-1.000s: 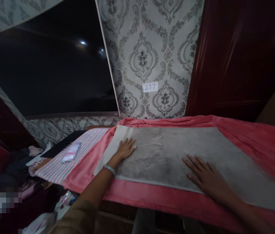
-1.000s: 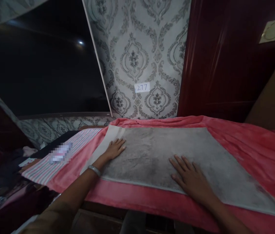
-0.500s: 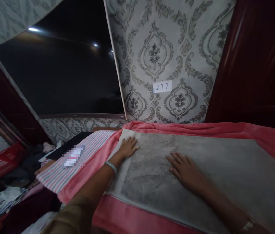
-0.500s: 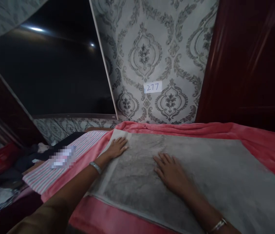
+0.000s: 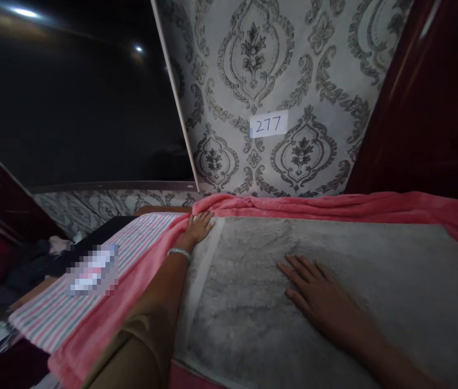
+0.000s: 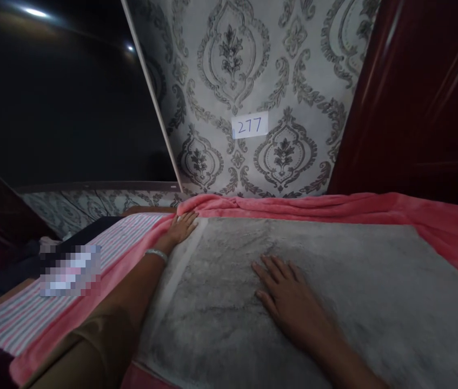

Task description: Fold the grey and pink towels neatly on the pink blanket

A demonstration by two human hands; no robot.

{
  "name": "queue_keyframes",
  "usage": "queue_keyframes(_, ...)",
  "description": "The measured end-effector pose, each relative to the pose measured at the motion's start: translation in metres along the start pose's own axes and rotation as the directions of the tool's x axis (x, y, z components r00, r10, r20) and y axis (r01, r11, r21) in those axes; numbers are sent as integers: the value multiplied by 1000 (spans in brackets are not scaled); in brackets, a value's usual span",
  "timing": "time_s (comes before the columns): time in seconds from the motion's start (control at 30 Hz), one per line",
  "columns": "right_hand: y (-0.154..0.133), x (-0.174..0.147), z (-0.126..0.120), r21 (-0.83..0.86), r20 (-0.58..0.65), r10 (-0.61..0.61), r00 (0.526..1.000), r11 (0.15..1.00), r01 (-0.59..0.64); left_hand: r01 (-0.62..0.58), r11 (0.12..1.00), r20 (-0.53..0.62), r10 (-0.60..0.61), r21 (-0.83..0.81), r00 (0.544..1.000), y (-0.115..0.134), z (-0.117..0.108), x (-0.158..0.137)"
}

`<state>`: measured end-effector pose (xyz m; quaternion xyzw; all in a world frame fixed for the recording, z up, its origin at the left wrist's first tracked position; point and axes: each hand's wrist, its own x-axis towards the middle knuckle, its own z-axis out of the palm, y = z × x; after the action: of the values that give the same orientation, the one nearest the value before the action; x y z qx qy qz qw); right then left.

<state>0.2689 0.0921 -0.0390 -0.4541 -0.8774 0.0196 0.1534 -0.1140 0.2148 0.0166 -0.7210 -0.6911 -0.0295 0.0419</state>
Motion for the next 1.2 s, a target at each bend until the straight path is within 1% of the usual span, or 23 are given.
queue_keyframes(0.1,-1,0,-1,5,2,7,1000,1000,-7,18,1000,31,-18,-5,999,1,-6,1)
queue_keyframes(0.17,-2,0,-2,0,15,18,1000,1000,-18,24,1000,35,-25,12,999,11,-15,1)
queue_keyframes(0.2,-2,1,-3,-4,21,21,1000,1000,-21,40,999,7,-40,16,999,20,-19,1)
queue_keyframes(0.27,-4,2,-5,-12,22,26,999,1000,-25,70,998,-72,-70,2,995,45,-26,-1)
queue_keyframes(0.33,-6,3,-9,-11,23,23,999,1000,-23,54,998,-94,-58,-42,994,77,-28,-6)
queue_keyframes(0.43,-11,4,-15,5,30,23,999,1000,-23,-51,996,-9,50,-77,999,120,-18,-18)
queue_keyframes(0.5,-15,3,-21,17,39,34,999,999,-35,-69,996,22,70,-63,997,138,-9,-26)
queue_keyframes(0.57,-17,4,-27,33,64,49,997,998,-51,-53,997,31,55,-48,998,145,-3,-32)
queue_keyframes(0.63,-17,7,-34,60,101,51,994,997,-57,-44,998,44,46,-40,998,145,-1,-33)
queue_keyframes(0.73,-7,19,-45,93,106,54,993,994,-64,-42,999,50,42,-18,998,142,-2,-30)
queue_keyframes(0.83,23,33,-55,50,82,86,993,995,-90,-31,999,29,31,11,999,140,-2,-24)
queue_keyframes(0.93,67,35,-60,-16,138,167,976,986,-166,-30,999,36,29,30,999,141,-1,-20)
queue_keyframes(1.0,101,29,-62,-49,169,238,957,971,-233,-27,999,41,25,43,999,141,0,-18)
queue_keyframes(1.1,152,10,-70,-110,158,353,922,934,-339,-12,999,32,11,53,999,142,0,-17)
queue_keyframes(1.2,197,-12,-79,-167,134,500,856,863,-478,-1,999,32,0,51,999,143,-1,-17)
